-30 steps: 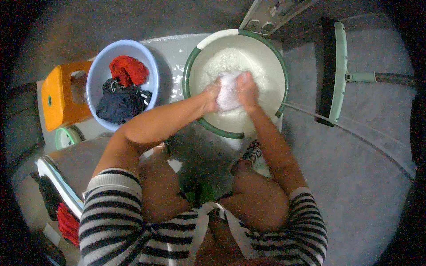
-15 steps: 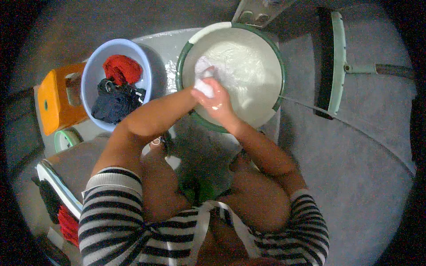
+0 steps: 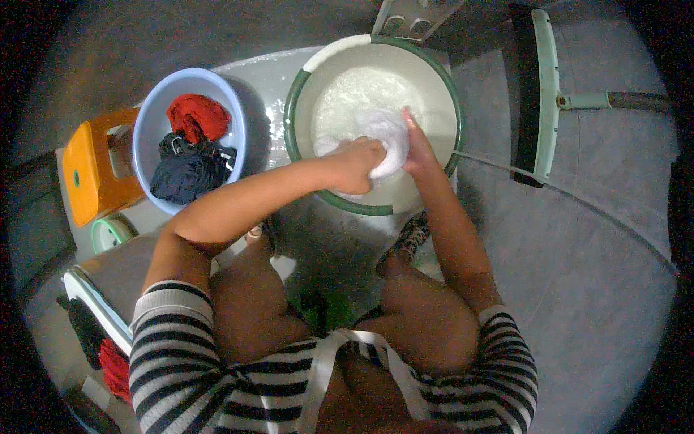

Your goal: The person washes and wrings clothes in a washbasin by hand, empties and refills the washbasin with water, and washes additional clothes in the washbasin.

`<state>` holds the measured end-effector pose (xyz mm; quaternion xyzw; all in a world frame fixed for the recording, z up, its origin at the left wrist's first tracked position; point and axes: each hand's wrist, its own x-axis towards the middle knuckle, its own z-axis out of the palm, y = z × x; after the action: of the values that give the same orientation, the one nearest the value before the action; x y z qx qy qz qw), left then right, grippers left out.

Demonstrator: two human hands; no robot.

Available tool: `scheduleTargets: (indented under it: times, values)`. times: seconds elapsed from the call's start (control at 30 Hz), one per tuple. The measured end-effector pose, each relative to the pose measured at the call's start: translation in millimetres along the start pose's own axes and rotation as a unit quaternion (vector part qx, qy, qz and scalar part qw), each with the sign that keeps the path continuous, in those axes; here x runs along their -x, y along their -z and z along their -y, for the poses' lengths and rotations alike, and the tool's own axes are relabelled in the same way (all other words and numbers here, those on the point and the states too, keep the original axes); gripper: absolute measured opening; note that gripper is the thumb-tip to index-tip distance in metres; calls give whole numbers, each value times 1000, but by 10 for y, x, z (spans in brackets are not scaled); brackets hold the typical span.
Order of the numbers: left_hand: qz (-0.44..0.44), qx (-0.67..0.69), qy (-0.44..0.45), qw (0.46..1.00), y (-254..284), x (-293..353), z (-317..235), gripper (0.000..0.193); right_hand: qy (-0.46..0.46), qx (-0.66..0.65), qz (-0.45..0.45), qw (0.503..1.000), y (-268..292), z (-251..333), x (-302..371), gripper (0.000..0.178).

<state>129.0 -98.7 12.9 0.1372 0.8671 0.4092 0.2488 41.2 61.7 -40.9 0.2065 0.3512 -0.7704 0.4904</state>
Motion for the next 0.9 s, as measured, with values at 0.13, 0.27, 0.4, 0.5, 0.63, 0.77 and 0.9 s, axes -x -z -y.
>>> scheduleTargets:
  times: [0.13, 0.27, 0.4, 0.5, 0.63, 0.77, 0.9]
  values:
    - [-64, -113, 4, 991, -122, 20, 349, 38, 86, 46, -88, 991, 443, 56, -264, 32]
    - [-240, -60, 88, 965, 362, -14, 426, 39, 338, 326, -55, 881, 854, 253, -30, 29]
    - [-198, 3, 140, 970, 766, 78, 687, 30, 192, 179, -189, 946, 383, 192, 224, 30]
    - [-61, 491, 200, 846, 464, -154, 1090, 37, 273, 232, -181, 916, 941, 280, 76, 29]
    - [-71, 693, 254, 671, 401, -48, 1043, 48, 292, -51, -127, 947, 29, 302, 164, 26]
    - [-67, 516, 138, 843, 840, -59, 469, 48, 407, 93, -112, 902, -292, 590, 657, 29]
    - [-120, -62, -69, 988, 895, 41, 539, 48, 378, 259, -161, 874, -158, 412, 765, 35]
